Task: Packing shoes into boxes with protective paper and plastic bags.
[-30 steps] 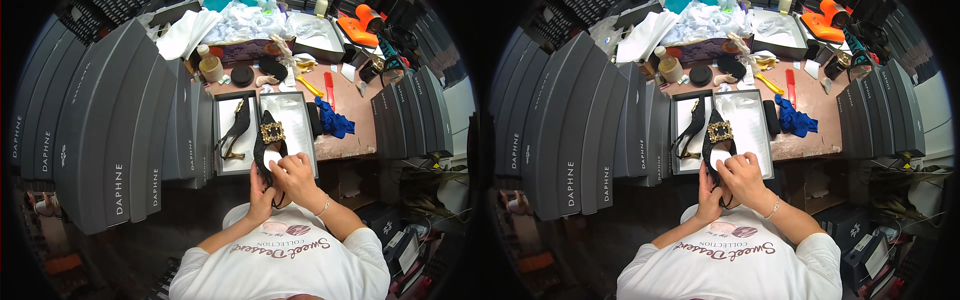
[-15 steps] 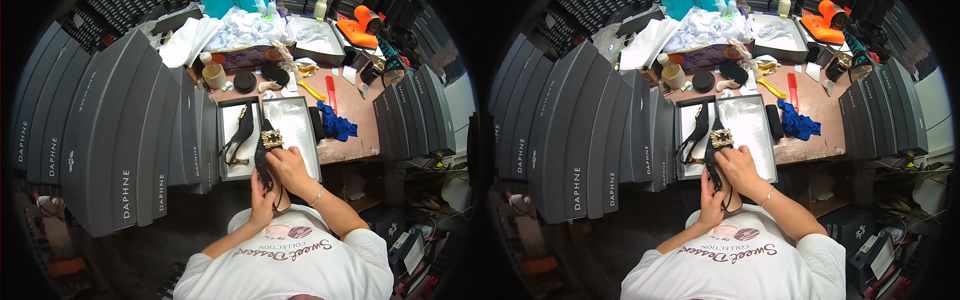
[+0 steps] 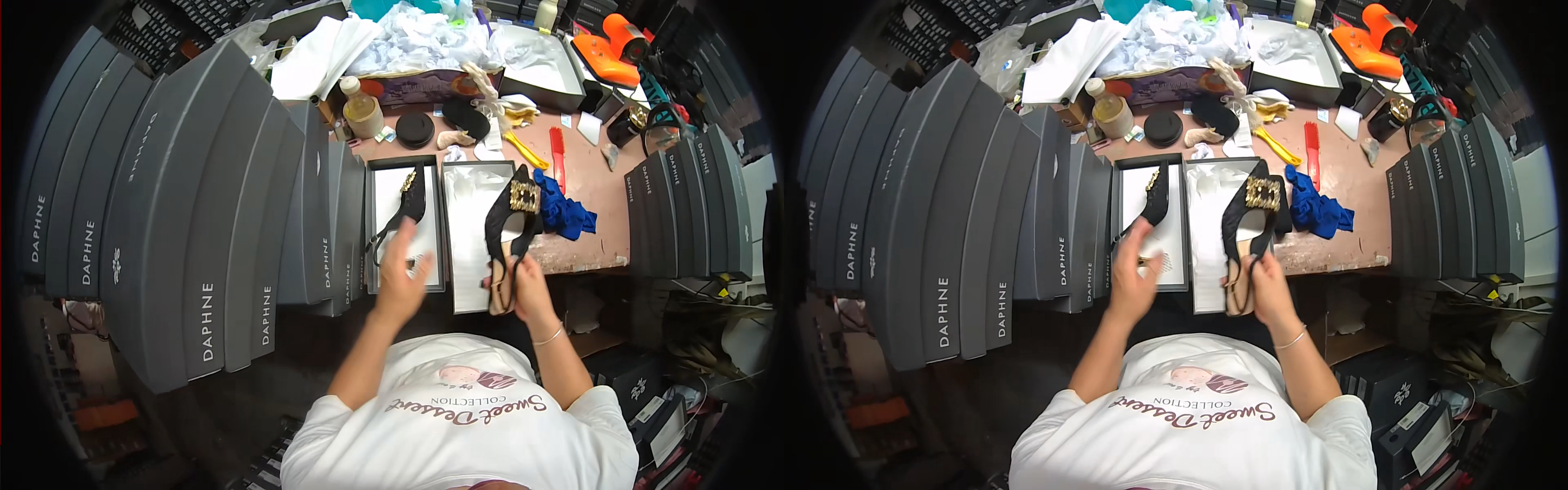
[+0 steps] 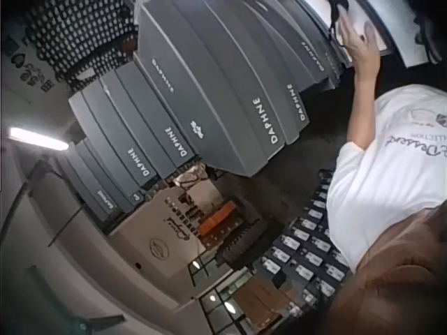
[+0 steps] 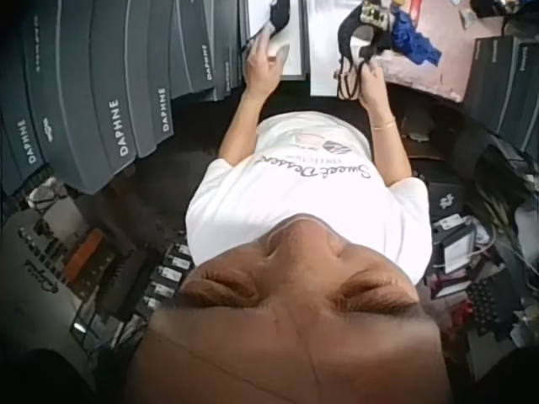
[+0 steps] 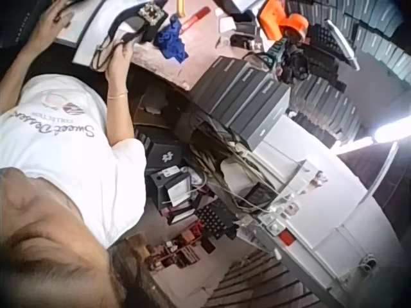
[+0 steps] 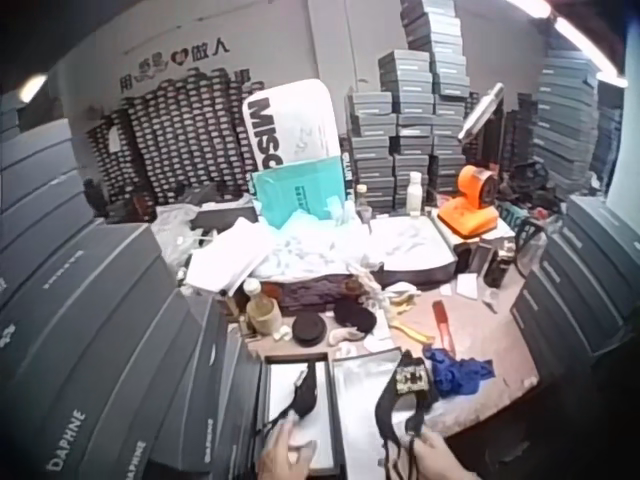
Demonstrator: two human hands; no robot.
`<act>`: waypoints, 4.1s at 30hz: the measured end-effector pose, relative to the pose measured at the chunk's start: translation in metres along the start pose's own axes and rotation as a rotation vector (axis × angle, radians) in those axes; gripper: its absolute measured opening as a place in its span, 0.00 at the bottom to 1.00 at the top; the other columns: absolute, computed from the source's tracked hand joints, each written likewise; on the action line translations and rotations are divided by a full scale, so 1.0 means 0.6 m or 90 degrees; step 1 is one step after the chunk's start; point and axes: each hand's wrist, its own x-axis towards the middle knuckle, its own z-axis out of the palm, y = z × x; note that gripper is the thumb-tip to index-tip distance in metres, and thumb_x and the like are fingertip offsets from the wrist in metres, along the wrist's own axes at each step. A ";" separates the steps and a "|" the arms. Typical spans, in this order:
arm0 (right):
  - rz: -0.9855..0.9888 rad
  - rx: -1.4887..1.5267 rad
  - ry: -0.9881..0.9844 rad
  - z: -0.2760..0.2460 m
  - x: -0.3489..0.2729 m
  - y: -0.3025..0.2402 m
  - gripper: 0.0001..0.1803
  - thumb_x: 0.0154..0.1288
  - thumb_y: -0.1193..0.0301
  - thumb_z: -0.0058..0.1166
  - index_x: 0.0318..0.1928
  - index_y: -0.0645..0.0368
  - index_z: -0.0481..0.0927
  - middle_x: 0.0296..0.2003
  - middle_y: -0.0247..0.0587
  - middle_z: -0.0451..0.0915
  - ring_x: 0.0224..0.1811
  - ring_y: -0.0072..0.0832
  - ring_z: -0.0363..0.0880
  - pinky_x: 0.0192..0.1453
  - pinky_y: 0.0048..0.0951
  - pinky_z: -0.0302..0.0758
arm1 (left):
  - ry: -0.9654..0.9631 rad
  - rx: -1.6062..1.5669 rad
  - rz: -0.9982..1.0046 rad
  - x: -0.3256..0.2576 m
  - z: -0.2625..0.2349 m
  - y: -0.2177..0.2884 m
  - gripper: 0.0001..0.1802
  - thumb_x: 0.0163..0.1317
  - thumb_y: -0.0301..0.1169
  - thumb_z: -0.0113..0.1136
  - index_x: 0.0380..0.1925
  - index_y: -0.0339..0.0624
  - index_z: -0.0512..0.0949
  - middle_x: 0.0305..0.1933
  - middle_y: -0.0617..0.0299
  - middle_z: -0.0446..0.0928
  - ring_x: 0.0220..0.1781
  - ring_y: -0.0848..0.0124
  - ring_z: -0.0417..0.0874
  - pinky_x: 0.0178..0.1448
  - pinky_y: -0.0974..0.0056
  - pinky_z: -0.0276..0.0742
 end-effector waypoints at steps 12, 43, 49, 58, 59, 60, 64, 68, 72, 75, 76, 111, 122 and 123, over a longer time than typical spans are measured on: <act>-0.166 -0.281 0.175 -0.274 0.142 -0.195 0.24 0.69 0.70 0.45 0.63 0.66 0.64 0.37 0.39 0.80 0.32 0.23 0.79 0.39 0.24 0.76 | -0.042 -0.070 -0.168 0.047 0.033 -0.062 0.21 0.63 0.34 0.61 0.53 0.35 0.76 0.31 0.58 0.80 0.31 0.75 0.79 0.36 0.69 0.74; -0.200 0.166 -0.012 -0.168 0.109 -0.084 0.15 0.73 0.72 0.39 0.56 0.63 0.70 0.54 0.41 0.75 0.58 0.29 0.72 0.65 0.32 0.67 | -0.251 0.198 0.185 0.143 0.212 -0.022 0.23 0.49 0.28 0.67 0.48 0.42 0.78 0.57 0.46 0.72 0.58 0.44 0.71 0.59 0.53 0.71; -0.229 0.158 0.019 -0.213 0.102 -0.063 0.12 0.71 0.75 0.41 0.52 0.63 0.71 0.51 0.39 0.77 0.55 0.28 0.75 0.63 0.31 0.70 | -0.344 0.031 0.122 0.224 0.186 -0.044 0.15 0.50 0.22 0.58 0.40 0.41 0.78 0.40 0.56 0.80 0.42 0.64 0.79 0.49 0.63 0.73; -0.600 -0.357 0.174 -0.071 -0.027 -0.222 0.20 0.67 0.78 0.44 0.59 0.64 0.69 0.54 0.43 0.74 0.57 0.29 0.72 0.60 0.27 0.69 | -0.175 -0.608 -0.190 0.256 0.041 -0.100 0.09 0.57 0.17 0.52 0.31 0.44 0.77 0.33 0.68 0.78 0.35 0.76 0.78 0.43 0.71 0.73; -0.623 -0.446 0.102 -0.040 -0.040 -0.230 0.20 0.67 0.78 0.45 0.59 0.64 0.69 0.54 0.46 0.74 0.59 0.31 0.72 0.61 0.28 0.69 | -0.146 -0.647 -0.208 0.253 0.044 -0.106 0.09 0.57 0.17 0.51 0.31 0.43 0.77 0.33 0.67 0.78 0.35 0.75 0.78 0.43 0.70 0.74; -0.578 -0.549 0.044 -0.015 -0.039 -0.224 0.23 0.64 0.78 0.47 0.61 0.63 0.68 0.57 0.51 0.72 0.60 0.35 0.70 0.63 0.31 0.67 | -0.113 -0.687 -0.225 0.248 0.045 -0.106 0.09 0.57 0.16 0.50 0.31 0.43 0.77 0.32 0.65 0.78 0.35 0.74 0.79 0.43 0.69 0.75; -0.506 -0.728 -0.010 0.021 0.037 -0.150 0.32 0.58 0.75 0.55 0.64 0.58 0.64 0.64 0.61 0.63 0.65 0.48 0.65 0.66 0.38 0.64 | -0.031 -0.779 -0.297 0.241 0.049 -0.137 0.08 0.57 0.21 0.52 0.36 0.41 0.77 0.33 0.60 0.79 0.32 0.69 0.82 0.36 0.64 0.81; -0.535 -0.939 -0.036 0.028 0.087 -0.086 0.33 0.57 0.70 0.60 0.63 0.59 0.66 0.60 0.59 0.67 0.62 0.46 0.69 0.65 0.43 0.64 | 0.035 -0.908 -0.311 0.218 0.045 -0.112 0.08 0.60 0.26 0.54 0.39 0.42 0.77 0.35 0.61 0.79 0.34 0.67 0.83 0.39 0.63 0.82; -0.193 -1.262 -0.341 0.017 0.091 0.022 0.18 0.56 0.64 0.60 0.46 0.58 0.77 0.41 0.49 0.80 0.46 0.49 0.78 0.52 0.45 0.74 | -0.064 -1.296 -0.319 0.184 0.013 -0.077 0.13 0.64 0.29 0.53 0.48 0.41 0.73 0.45 0.57 0.77 0.44 0.64 0.81 0.47 0.61 0.79; -0.238 -1.211 -0.341 0.010 0.087 0.016 0.13 0.57 0.65 0.59 0.41 0.59 0.79 0.34 0.47 0.81 0.36 0.48 0.81 0.42 0.46 0.77 | -0.056 -1.260 -0.259 0.186 0.014 -0.094 0.14 0.65 0.29 0.52 0.50 0.41 0.72 0.46 0.57 0.77 0.46 0.65 0.80 0.49 0.61 0.78; -0.275 -1.176 -0.311 0.019 0.083 0.003 0.13 0.57 0.65 0.59 0.40 0.59 0.79 0.33 0.48 0.80 0.34 0.48 0.81 0.40 0.46 0.77 | -0.052 -1.243 -0.242 0.191 0.017 -0.102 0.14 0.65 0.29 0.52 0.50 0.41 0.72 0.47 0.57 0.76 0.46 0.65 0.80 0.49 0.61 0.78; -0.234 -0.480 -0.182 0.093 0.061 -0.048 0.18 0.63 0.76 0.54 0.53 0.61 0.73 0.28 0.31 0.73 0.24 0.13 0.67 0.27 0.18 0.67 | 0.116 -0.523 -0.570 0.038 0.039 -0.168 0.38 0.61 0.44 0.63 0.62 0.28 0.62 0.51 0.51 0.76 0.52 0.65 0.78 0.53 0.65 0.75; -0.020 -0.372 -0.277 0.193 0.113 -0.012 0.11 0.66 0.77 0.50 0.49 0.63 0.75 0.29 0.32 0.76 0.23 0.16 0.74 0.27 0.19 0.76 | 0.091 -0.623 -0.349 -0.061 0.064 -0.098 0.24 0.56 0.19 0.56 0.54 0.35 0.65 0.47 0.59 0.74 0.47 0.71 0.77 0.49 0.66 0.75; -0.006 -0.436 -0.287 0.195 0.108 0.007 0.12 0.66 0.76 0.51 0.48 0.65 0.76 0.29 0.34 0.77 0.23 0.17 0.75 0.27 0.20 0.76 | 0.105 -0.597 -0.339 -0.075 0.068 -0.087 0.25 0.56 0.19 0.55 0.55 0.35 0.64 0.46 0.59 0.74 0.47 0.72 0.76 0.50 0.67 0.74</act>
